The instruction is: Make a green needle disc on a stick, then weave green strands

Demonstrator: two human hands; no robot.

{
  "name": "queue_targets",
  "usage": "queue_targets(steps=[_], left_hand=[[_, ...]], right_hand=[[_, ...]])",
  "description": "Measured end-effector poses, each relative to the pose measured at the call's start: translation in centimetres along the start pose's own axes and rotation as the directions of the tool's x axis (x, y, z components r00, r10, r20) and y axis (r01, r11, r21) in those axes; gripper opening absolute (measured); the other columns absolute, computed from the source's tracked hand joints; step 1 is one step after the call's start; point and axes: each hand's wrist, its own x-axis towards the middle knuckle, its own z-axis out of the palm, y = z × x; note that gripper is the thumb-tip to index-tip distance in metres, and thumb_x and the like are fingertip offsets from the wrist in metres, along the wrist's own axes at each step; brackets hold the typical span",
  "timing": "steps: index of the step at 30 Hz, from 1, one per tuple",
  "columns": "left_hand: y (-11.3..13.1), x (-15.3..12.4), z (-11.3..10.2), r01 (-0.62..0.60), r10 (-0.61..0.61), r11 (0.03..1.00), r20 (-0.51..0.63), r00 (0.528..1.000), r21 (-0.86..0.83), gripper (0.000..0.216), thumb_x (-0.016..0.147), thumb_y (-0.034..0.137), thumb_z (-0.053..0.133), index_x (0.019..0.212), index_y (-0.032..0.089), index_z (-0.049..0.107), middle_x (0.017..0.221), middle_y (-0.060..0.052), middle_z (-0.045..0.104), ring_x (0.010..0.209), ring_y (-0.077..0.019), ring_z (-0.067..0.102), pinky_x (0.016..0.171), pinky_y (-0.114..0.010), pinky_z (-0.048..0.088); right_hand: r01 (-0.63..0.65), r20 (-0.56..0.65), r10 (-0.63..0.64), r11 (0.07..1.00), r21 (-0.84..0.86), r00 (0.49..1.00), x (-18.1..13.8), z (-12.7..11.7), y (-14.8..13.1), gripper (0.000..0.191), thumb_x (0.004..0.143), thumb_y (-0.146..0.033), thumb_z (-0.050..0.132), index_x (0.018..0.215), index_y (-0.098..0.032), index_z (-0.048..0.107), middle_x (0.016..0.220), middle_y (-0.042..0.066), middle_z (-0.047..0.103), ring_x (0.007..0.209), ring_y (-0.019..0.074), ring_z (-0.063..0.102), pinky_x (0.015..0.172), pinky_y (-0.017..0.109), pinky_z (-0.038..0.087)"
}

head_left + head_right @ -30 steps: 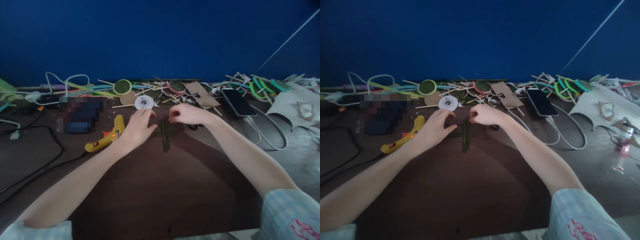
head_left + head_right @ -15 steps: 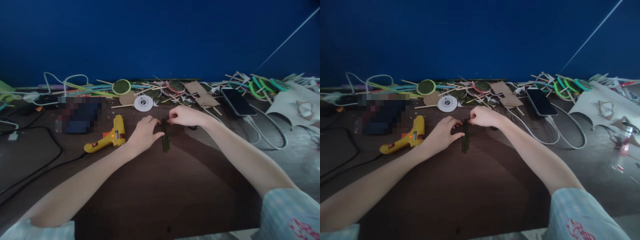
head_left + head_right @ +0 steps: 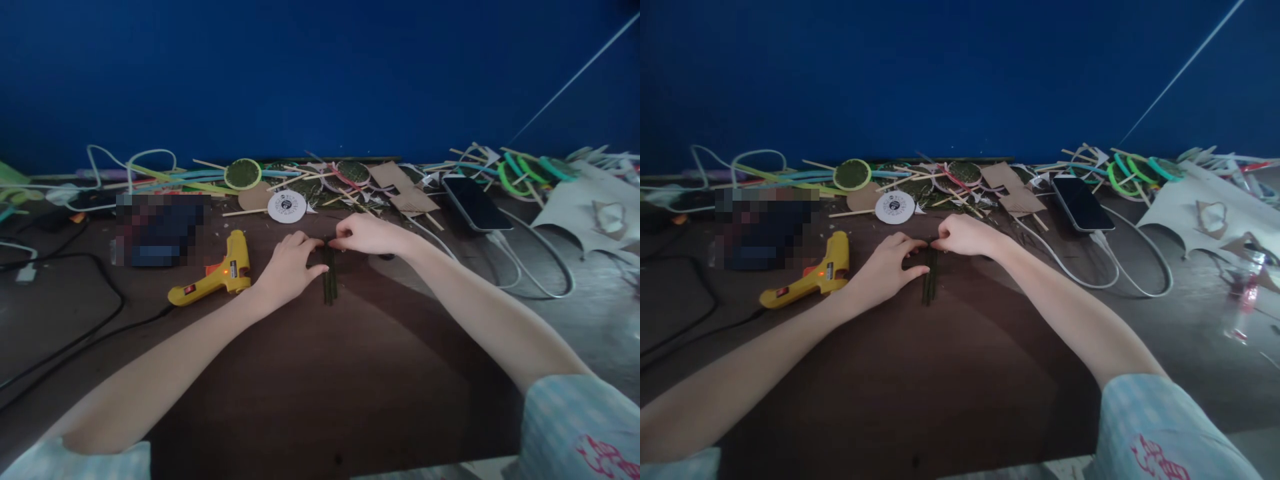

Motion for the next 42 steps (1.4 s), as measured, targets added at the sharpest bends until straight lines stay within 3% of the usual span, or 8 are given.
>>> queue_targets(steps=[19,32,42], left_hand=[[0.0,0.1,0.0,0.040,-0.039,0.995,0.014,0.999,-0.086,0.030,0.077,0.026,0.065,0.105,0.018,0.055,0.100,-0.005,0.053,0.099,-0.0240,0.048,0.087,-0.041,0.038],[0.0,-0.5,0.6,-0.006,0.002,0.999,-0.107,0.994,-0.039,0.031,0.076,0.023,0.066,0.104,0.019,0.053,0.102,-0.006,0.047,0.101,-0.0243,0.044,0.090,-0.042,0.037],[-0.1,-0.3,0.6,-0.043,0.033,0.987,-0.067,0.997,-0.156,0.025,0.076,0.017,0.064,0.097,0.018,0.050,0.095,-0.003,0.057,0.092,-0.0205,0.050,0.083,-0.037,0.041]], right_hand=[[0.017,-0.071,-0.017,1.000,-0.008,0.997,0.5,1.1,0.4,0.020,0.073,-0.037,0.061,0.065,-0.018,0.059,0.065,0.001,0.059,0.060,0.0111,0.048,0.054,0.025,0.030],[0.105,0.138,-0.106,0.994,0.018,0.985,-0.3,-0.7,0.3,0.018,0.078,-0.032,0.051,0.069,-0.019,0.058,0.063,0.001,0.056,0.054,0.0110,0.044,0.052,0.025,0.028],[0.174,0.234,-0.169,0.985,0.001,0.957,-0.1,-0.5,0.4,0.018,0.077,-0.033,0.054,0.067,-0.019,0.059,0.061,0.000,0.054,0.053,0.0099,0.041,0.051,0.025,0.027]])
